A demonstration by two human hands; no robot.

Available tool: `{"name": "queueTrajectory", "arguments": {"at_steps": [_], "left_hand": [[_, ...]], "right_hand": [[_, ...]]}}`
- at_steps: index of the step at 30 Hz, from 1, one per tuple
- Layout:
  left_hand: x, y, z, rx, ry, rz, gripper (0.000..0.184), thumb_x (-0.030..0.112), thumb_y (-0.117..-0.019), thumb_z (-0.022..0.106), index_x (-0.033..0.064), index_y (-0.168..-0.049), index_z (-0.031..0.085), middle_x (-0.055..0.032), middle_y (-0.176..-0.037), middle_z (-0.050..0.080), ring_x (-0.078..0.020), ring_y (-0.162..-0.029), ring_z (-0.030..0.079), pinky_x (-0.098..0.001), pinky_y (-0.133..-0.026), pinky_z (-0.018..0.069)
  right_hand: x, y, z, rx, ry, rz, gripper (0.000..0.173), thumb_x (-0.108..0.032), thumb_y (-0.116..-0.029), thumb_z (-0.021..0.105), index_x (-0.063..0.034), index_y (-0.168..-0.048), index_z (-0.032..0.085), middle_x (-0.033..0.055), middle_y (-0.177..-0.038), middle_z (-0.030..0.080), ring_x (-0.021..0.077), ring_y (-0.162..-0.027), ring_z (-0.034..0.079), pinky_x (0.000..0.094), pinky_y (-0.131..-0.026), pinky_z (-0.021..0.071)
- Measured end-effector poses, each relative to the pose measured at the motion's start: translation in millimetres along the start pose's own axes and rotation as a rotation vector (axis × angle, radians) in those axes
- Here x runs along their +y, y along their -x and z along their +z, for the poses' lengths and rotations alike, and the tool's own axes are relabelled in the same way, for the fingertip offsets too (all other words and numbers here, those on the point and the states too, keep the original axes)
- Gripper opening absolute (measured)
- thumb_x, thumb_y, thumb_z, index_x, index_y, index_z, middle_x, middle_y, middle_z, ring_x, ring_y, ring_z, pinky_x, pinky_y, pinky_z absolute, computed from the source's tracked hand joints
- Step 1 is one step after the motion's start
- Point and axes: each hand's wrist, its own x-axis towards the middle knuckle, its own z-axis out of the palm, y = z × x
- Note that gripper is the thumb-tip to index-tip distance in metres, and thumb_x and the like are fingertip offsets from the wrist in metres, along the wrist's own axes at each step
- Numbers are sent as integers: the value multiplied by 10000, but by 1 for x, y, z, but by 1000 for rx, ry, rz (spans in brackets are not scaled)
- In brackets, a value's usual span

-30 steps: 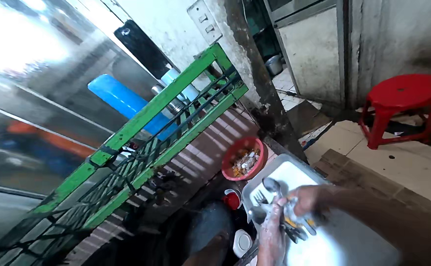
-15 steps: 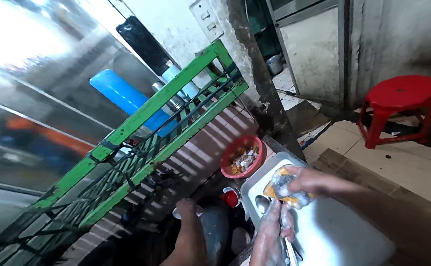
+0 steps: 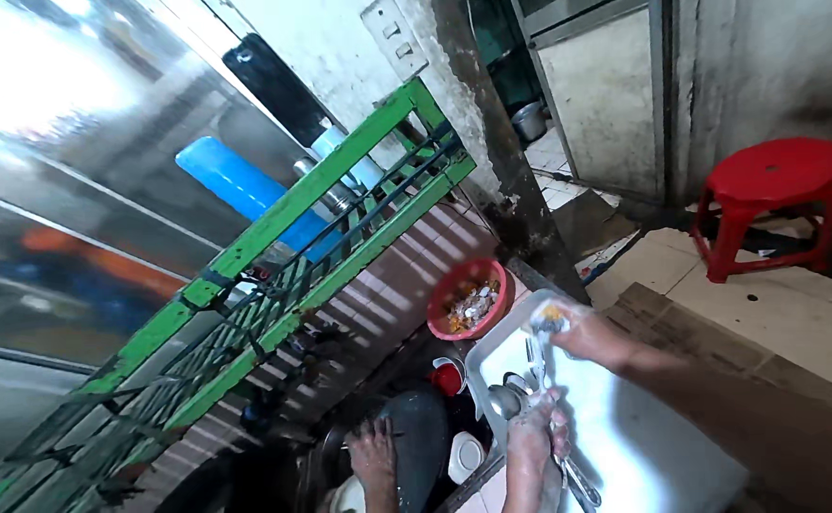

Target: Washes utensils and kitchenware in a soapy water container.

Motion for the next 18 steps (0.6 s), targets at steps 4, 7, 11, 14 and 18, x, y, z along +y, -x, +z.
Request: {"name": "queueTrajectory", "arguments": {"at_steps": [4, 7, 11, 14, 18], "left_hand": [[3, 9, -10, -166, 100, 13, 270, 139, -1096, 406, -13, -1118, 627, -6, -606, 523, -76, -444, 480, -210, -419, 433], [-1, 12, -17, -278, 65, -24, 312, 183, -1099, 360, 14, -1100, 622, -9, -632, 570, -80, -465, 523, -216, -441, 468], [-8, 9, -15, -107, -49, -18, 385, 261, -1132, 323, 25, -967, 577, 9, -591, 512, -68, -438, 480, -199, -417, 437], [1, 0, -5, -26, -34, 2, 408, 274, -1131, 339, 34, -879, 552, 17, -563, 458, -58, -406, 427, -189, -390, 399], [14, -5, -8, -50, -274, 0, 349, 217, -1116, 404, 17, -919, 611, 11, -583, 514, -57, -437, 449, -197, -424, 398]], "right_hand": [[-10, 12, 0, -198, -232, 256, 699, -429, -953, 711, -99, -1512, 451, 233, -1344, 608, 367, -1174, 628, 589, -987, 508], [-26, 19, -3, -331, -117, 170, 425, -280, -1000, 673, -79, -1369, 607, 194, -1232, 665, 317, -1088, 656, 541, -955, 516], [-18, -4, -9, 27, -281, 191, 465, -227, -965, 700, -56, -1382, 586, 239, -1206, 666, 369, -1063, 665, 595, -927, 526], [-29, 7, -1, -88, -349, 299, 518, -235, -953, 718, -56, -1400, 527, 208, -1120, 677, 314, -971, 683, 526, -866, 563], [-44, 29, 8, -295, -200, 268, 470, -187, -973, 695, -81, -1413, 565, 193, -1205, 662, 298, -1030, 665, 506, -911, 534]]}}
